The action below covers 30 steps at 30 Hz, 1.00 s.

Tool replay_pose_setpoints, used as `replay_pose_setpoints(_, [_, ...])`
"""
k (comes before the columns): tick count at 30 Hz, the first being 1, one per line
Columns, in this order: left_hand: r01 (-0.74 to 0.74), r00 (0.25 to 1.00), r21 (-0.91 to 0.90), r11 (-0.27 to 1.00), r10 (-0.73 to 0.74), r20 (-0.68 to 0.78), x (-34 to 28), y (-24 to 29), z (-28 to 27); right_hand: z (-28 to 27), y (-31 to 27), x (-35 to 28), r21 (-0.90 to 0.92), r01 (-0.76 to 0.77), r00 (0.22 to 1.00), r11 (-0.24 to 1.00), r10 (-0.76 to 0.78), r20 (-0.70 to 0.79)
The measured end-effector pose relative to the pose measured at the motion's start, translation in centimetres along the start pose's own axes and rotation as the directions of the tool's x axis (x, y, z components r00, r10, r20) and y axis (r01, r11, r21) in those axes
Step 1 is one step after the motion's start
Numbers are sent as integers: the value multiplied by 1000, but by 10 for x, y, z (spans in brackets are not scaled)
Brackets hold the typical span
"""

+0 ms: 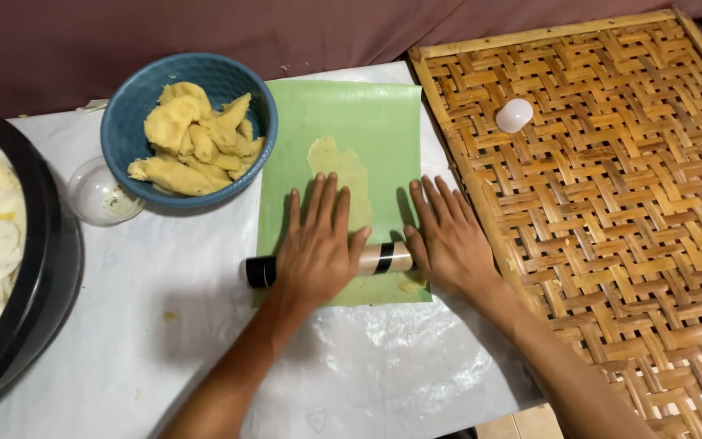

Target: Rolling out small portions of yellow dough into thin layers on a green mat using a rolling pin.

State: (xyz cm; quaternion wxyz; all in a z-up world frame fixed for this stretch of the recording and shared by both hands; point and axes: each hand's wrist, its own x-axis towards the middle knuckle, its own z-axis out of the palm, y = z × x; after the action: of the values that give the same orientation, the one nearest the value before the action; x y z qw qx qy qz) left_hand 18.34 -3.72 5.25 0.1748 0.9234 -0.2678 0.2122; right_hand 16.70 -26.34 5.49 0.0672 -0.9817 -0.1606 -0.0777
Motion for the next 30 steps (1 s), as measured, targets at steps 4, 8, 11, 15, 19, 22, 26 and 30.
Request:
replay_pose_setpoints(4, [-49, 999, 63, 997, 51, -18, -25, 18, -8, 15, -5, -33, -30, 55, 988, 998, -58, -145])
replay_pose_setpoints(8, [-47, 999, 62, 997, 47, -3, -54, 36, -9, 14, -18, -64, -6, 98, 963, 995, -96, -252])
replay_pose_setpoints(11, [-20, 997, 84, 996, 14, 72, -73, 48, -12, 9, -19, -88, 73, 100, 977, 992, -84, -195])
replay_pose_setpoints(15, [-1, 985, 58, 998, -9, 171, -101, 59, -18, 12, -20, -118, 142, 124, 983, 982, -102, -149])
replay_pose_setpoints(19, [-9, 975, 13, 1000, 6, 221, -123, 73, -32, 0, -30, -144, 211, 112, 986, 971, -82, -144])
replay_pose_setpoints(22, [-105, 974, 169, 980, 67, 217, -142, 79, -35, -5, -37, -163, 212, 126, 986, 969, -99, -134])
replay_pose_setpoints(26, [-108, 983, -39, 993, 112, 148, -149, 87, -46, -25, -54, -170, 343, 79, 976, 936, -3, -216])
replay_pose_setpoints(30, [-48, 998, -184, 982, 42, -36, -135, 83, -54, -22, -51, -168, 289, 7, 956, 957, 79, -284])
